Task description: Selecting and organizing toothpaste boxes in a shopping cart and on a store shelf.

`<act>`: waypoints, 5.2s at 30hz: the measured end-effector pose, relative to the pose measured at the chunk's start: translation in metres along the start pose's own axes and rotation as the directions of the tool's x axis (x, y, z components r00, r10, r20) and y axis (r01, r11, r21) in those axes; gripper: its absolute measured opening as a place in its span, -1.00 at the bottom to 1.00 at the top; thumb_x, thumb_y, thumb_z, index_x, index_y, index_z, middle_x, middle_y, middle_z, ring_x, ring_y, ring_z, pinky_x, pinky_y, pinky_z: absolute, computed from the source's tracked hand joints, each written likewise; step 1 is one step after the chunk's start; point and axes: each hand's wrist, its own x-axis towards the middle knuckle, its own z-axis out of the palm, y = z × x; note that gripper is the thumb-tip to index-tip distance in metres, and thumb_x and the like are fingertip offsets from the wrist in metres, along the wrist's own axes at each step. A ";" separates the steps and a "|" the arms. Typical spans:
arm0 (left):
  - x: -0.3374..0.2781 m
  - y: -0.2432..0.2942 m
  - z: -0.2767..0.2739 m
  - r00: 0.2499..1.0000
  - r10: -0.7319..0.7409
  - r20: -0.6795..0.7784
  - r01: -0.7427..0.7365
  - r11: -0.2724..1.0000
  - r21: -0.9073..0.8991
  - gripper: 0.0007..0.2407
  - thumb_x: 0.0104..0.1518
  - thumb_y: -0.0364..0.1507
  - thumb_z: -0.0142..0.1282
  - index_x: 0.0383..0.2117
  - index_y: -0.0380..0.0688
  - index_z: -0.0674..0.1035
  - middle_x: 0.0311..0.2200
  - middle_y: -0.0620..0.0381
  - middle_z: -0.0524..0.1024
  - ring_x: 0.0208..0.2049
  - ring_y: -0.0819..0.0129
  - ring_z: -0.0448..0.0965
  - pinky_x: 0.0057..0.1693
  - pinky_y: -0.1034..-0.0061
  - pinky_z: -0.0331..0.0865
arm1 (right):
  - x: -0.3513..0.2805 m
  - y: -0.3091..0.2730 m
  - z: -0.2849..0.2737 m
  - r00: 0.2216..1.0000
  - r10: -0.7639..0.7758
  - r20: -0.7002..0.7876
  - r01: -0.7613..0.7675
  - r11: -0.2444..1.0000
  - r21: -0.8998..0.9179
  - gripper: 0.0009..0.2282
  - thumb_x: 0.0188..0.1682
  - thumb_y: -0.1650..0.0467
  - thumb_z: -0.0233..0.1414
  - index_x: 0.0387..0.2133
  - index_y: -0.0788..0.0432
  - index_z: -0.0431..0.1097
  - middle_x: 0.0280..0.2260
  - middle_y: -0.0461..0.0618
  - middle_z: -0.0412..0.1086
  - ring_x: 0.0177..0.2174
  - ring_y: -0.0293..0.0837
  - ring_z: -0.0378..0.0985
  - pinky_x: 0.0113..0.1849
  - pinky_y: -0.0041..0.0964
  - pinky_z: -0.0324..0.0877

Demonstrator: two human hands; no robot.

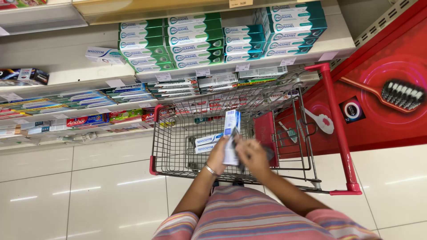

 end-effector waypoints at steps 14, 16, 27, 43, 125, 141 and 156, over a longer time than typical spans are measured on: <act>-0.009 0.000 -0.024 0.986 -0.150 -0.070 0.160 0.973 0.165 -0.65 0.33 -0.11 -0.16 -0.11 -0.10 0.53 -0.47 0.14 0.58 -0.57 0.41 0.60 -0.45 0.49 0.53 | 0.056 -0.008 -0.023 0.981 0.186 -0.062 -0.194 0.963 -0.188 -0.80 0.03 0.38 0.22 -0.08 -0.01 0.54 -0.37 -0.05 0.42 -0.40 -0.20 0.46 -0.36 -0.30 0.39; 0.003 -0.011 -0.040 0.985 -0.161 -0.061 0.168 0.978 0.126 -0.63 0.33 -0.09 -0.15 -0.12 -0.14 0.53 -0.49 0.13 0.57 -0.59 0.39 0.59 -0.48 0.47 0.51 | 0.043 -0.018 -0.020 0.990 0.142 -0.006 -0.140 0.964 -0.225 -0.90 0.05 0.35 0.23 -0.19 -0.05 0.54 -0.35 -0.08 0.43 -0.40 -0.22 0.48 -0.36 -0.33 0.40; -0.018 0.004 -0.004 0.993 -0.107 -0.056 0.117 0.971 0.208 -0.70 0.19 -0.26 0.05 0.05 0.22 0.38 -0.22 0.07 0.52 -0.37 0.32 0.61 -0.41 0.37 0.45 | 0.065 -0.023 -0.021 0.964 0.261 -0.048 -0.265 0.960 -0.094 -0.70 0.02 0.34 0.15 0.05 -0.11 0.51 -0.27 -0.09 0.43 -0.35 -0.22 0.51 -0.39 -0.35 0.47; -0.011 -0.021 -0.039 0.981 -0.193 -0.033 0.194 0.980 0.034 -0.67 0.33 -0.16 -0.13 -0.10 -0.15 0.55 -0.40 0.07 0.62 -0.44 0.31 0.66 -0.38 0.40 0.55 | 0.025 -0.032 -0.012 0.958 0.284 -0.022 -0.285 0.948 -0.145 -0.80 0.05 0.31 0.19 -0.08 0.00 0.48 -0.35 -0.10 0.44 -0.42 -0.19 0.52 -0.34 -0.33 0.44; 0.028 0.333 0.328 0.267 0.209 0.941 -0.322 -0.901 0.292 -0.44 -0.05 -0.24 0.37 0.17 0.09 0.49 0.07 0.25 0.56 0.02 0.15 0.46 0.15 0.20 0.30 | 0.339 -0.178 -0.256 0.747 -0.655 -0.118 0.295 0.485 -0.823 -0.53 -0.07 0.34 0.21 0.16 -0.01 0.36 0.09 0.07 0.35 0.13 0.11 0.38 0.09 0.04 0.31; 0.081 0.520 0.481 0.150 0.171 0.974 -0.117 -0.975 0.189 -0.44 -0.03 -0.06 0.31 0.17 0.31 0.46 0.17 0.14 0.48 0.25 0.11 0.37 0.22 0.15 0.34 | 0.571 -0.240 -0.326 0.820 -0.570 -0.054 0.253 0.445 -0.859 -0.48 0.06 0.19 -0.04 0.29 0.05 0.14 0.20 0.07 0.29 0.25 0.02 0.22 0.22 0.10 0.04; 0.122 0.541 0.485 0.289 0.324 0.901 -0.308 -0.860 0.408 -0.54 0.06 0.07 0.11 0.10 0.38 0.58 -0.02 0.14 0.61 -0.02 0.08 0.60 0.06 0.20 0.46 | 0.625 -0.231 -0.344 0.962 -0.272 0.034 0.201 0.617 -0.761 -0.61 0.10 0.19 -0.09 0.13 0.08 0.36 0.06 0.12 0.44 0.10 0.09 0.43 0.11 -0.04 0.27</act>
